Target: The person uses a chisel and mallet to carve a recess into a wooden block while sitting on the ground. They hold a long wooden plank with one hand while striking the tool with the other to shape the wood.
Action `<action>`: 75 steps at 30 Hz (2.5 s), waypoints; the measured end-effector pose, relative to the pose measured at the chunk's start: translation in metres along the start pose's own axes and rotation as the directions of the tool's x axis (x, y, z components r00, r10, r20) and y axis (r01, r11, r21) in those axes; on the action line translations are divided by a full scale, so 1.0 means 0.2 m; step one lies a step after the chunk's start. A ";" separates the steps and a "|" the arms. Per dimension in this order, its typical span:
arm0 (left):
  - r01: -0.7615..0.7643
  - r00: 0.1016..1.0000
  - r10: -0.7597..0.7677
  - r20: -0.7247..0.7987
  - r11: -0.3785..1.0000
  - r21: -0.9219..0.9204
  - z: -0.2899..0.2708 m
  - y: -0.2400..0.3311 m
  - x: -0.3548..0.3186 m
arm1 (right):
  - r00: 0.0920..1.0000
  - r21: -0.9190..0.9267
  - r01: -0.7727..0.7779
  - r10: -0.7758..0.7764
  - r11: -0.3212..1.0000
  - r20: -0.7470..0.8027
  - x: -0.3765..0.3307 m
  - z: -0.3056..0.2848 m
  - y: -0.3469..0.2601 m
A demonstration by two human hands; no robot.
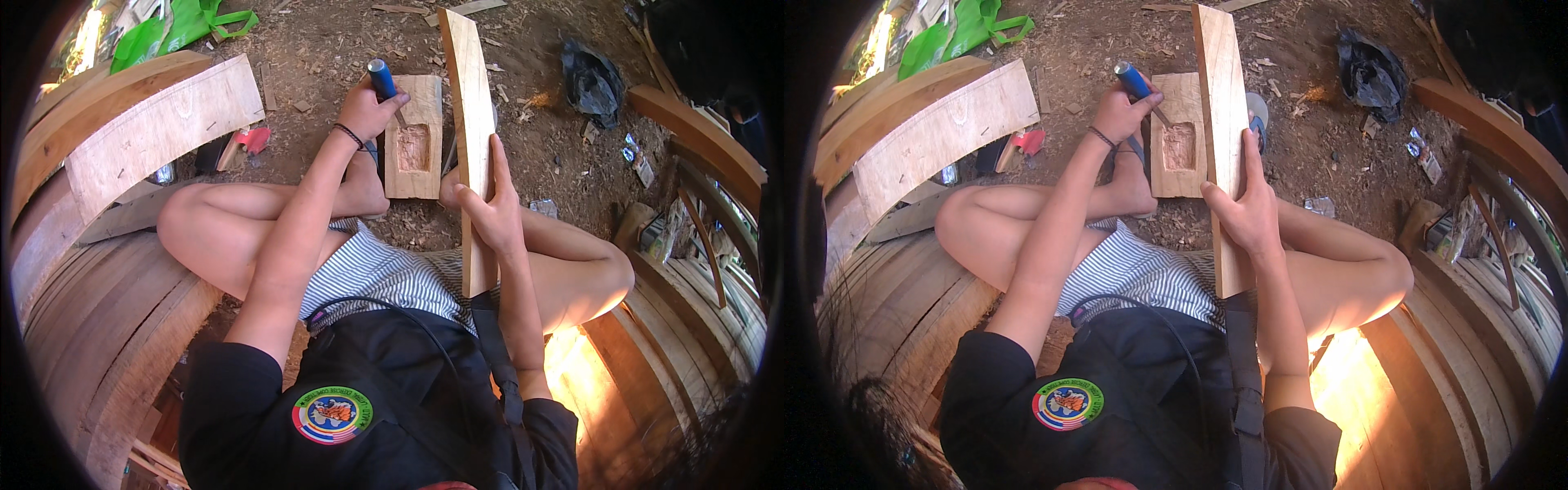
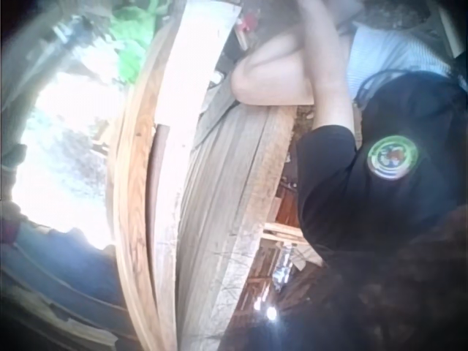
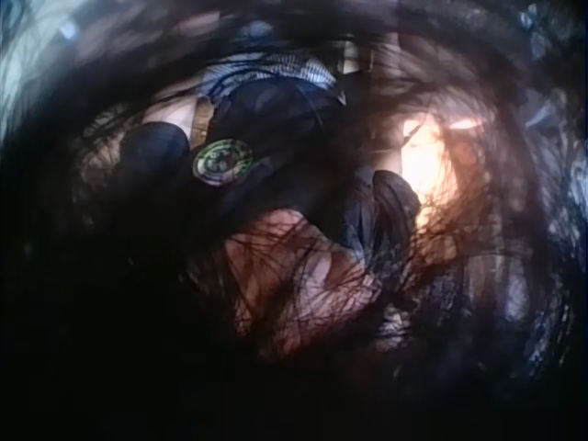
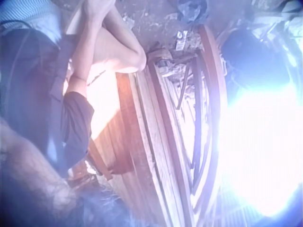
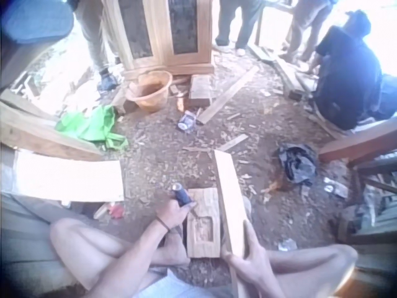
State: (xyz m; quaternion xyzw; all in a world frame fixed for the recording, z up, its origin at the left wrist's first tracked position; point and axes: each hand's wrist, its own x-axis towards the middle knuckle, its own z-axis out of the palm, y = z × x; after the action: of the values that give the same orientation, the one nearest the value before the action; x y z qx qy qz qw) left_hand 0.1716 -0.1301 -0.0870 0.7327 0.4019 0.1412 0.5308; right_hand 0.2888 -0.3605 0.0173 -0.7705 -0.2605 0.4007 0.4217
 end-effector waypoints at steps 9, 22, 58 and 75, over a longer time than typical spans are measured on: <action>-0.104 0.991 0.110 0.079 0.991 -0.080 0.07 -0.03 -0.06 | 0.999 0.014 0.048 -0.048 0.999 -0.005 -0.06 -0.03 -0.07; -0.435 0.894 0.446 0.038 0.844 0.315 0.16 -0.07 -0.02 | 0.973 -0.377 0.151 -0.071 0.914 0.218 -0.11 -0.06 -0.28; -0.039 0.990 -0.024 -0.136 0.897 -0.440 0.10 0.04 0.31 | 0.944 -0.578 -0.221 0.320 0.785 0.075 0.17 -0.01 0.11; -0.065 0.978 0.084 0.190 0.992 -0.106 0.02 0.11 -0.03 | 0.945 -0.607 -0.217 0.321 0.765 0.067 0.20 -0.01 0.11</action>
State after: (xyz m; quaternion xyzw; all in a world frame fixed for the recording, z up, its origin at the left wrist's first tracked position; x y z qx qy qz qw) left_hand 0.1803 -0.1387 -0.0672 0.7302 0.3131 0.1086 0.5974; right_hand 0.3144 -0.3439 -0.0172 -0.8561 -0.2931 0.4190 0.0750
